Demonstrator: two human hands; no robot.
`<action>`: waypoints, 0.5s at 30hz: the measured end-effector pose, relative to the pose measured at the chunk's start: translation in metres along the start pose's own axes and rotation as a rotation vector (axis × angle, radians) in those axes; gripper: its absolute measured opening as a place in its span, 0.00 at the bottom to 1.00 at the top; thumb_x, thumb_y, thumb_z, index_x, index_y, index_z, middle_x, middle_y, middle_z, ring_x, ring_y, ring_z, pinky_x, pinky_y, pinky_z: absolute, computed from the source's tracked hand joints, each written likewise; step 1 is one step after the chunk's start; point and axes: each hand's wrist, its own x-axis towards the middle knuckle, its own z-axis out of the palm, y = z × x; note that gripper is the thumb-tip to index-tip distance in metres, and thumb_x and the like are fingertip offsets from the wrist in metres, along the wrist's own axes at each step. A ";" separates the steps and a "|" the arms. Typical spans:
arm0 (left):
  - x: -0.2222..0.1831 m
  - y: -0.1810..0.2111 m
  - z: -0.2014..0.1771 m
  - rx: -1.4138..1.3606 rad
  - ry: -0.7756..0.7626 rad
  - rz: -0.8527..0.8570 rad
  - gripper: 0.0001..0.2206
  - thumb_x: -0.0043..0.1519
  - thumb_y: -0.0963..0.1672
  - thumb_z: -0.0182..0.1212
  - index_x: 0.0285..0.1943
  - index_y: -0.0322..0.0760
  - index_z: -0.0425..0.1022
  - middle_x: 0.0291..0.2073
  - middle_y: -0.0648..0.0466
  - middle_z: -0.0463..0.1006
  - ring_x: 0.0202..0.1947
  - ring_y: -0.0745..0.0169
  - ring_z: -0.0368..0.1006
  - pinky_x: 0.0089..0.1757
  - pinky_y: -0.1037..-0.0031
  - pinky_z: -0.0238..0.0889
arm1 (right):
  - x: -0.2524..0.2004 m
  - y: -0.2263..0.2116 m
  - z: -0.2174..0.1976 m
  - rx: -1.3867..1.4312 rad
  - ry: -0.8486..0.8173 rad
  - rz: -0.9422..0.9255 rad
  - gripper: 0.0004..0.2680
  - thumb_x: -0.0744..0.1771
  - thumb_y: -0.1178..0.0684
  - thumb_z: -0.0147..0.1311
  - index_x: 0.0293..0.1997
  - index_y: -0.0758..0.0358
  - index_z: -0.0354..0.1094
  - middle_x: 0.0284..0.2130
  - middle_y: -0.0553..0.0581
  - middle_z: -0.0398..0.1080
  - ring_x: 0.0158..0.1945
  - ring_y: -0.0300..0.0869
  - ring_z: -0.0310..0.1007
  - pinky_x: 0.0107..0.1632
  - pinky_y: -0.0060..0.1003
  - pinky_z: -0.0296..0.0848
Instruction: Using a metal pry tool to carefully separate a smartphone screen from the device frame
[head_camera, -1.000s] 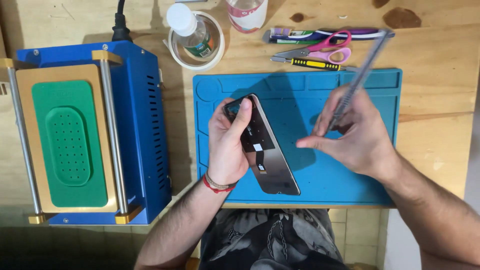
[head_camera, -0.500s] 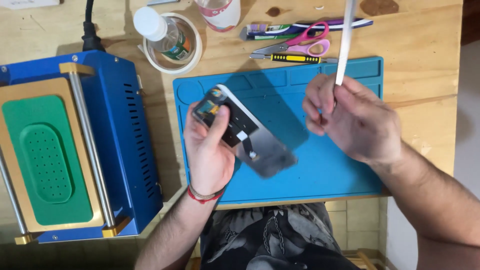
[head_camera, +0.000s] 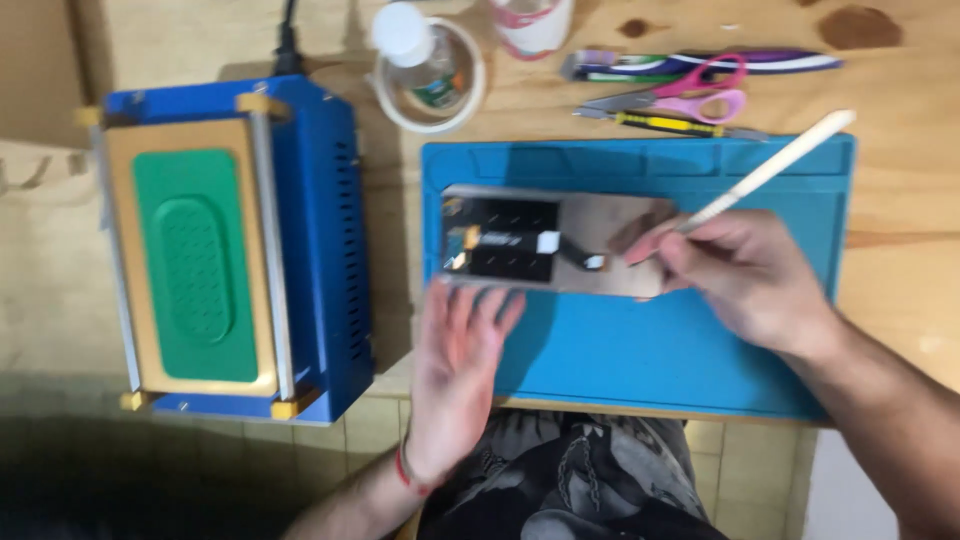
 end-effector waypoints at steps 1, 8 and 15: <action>-0.022 0.014 -0.008 0.011 0.015 0.017 0.22 0.75 0.37 0.61 0.75 0.45 0.61 0.57 0.55 0.70 0.70 0.52 0.67 0.77 0.39 0.52 | 0.000 0.001 0.000 0.005 -0.024 -0.005 0.09 0.73 0.57 0.53 0.51 0.72 0.81 0.48 0.65 0.83 0.40 0.41 0.77 0.39 0.30 0.76; -0.131 0.074 -0.230 1.851 0.054 0.845 0.11 0.74 0.46 0.49 0.57 0.34 0.62 0.29 0.55 0.66 0.28 0.62 0.64 0.33 0.71 0.59 | -0.002 0.010 -0.002 0.018 0.183 0.097 0.10 0.75 0.61 0.50 0.54 0.83 0.73 0.54 0.74 0.79 0.43 0.53 0.80 0.43 0.39 0.83; -0.108 0.172 -0.292 1.840 0.332 0.631 0.13 0.66 0.44 0.83 0.49 0.29 0.84 0.45 0.45 0.83 0.44 0.50 0.74 0.45 0.62 0.70 | 0.003 -0.001 0.001 0.009 0.152 0.025 0.11 0.76 0.59 0.47 0.62 0.81 0.71 0.54 0.75 0.77 0.48 0.59 0.81 0.50 0.49 0.87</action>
